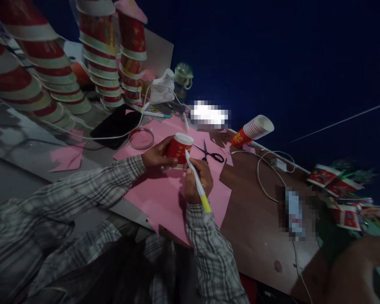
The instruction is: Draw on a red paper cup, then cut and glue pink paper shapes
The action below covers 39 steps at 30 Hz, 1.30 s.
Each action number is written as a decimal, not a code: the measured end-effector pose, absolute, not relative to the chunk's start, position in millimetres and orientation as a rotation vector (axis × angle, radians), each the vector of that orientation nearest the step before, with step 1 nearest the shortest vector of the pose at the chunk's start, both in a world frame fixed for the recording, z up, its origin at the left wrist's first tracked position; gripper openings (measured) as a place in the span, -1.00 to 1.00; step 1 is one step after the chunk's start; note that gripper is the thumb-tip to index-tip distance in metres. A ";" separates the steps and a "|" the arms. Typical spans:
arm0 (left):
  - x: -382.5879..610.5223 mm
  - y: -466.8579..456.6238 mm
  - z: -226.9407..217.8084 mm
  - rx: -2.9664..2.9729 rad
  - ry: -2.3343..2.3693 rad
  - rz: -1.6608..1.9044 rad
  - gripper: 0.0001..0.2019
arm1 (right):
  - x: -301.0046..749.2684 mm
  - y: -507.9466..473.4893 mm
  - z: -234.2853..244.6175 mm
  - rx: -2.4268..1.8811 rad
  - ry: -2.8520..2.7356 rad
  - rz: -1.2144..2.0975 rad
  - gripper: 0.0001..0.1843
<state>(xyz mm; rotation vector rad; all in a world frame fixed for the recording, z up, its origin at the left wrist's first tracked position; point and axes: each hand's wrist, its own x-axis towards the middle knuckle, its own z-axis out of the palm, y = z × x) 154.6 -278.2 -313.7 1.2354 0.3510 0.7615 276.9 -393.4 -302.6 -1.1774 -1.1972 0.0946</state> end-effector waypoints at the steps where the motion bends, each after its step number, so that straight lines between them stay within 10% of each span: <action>1: 154.6 -278.3 -313.5 1.240 0.348 0.761 -0.12 | 277.6 -393.2 -303.0 -1.170 -1.179 0.090 -0.77; 39: 160.7 -275.7 -329.1 1.312 0.188 0.787 -0.07 | 280.4 -395.5 -309.5 -1.238 -1.428 -0.072 -0.70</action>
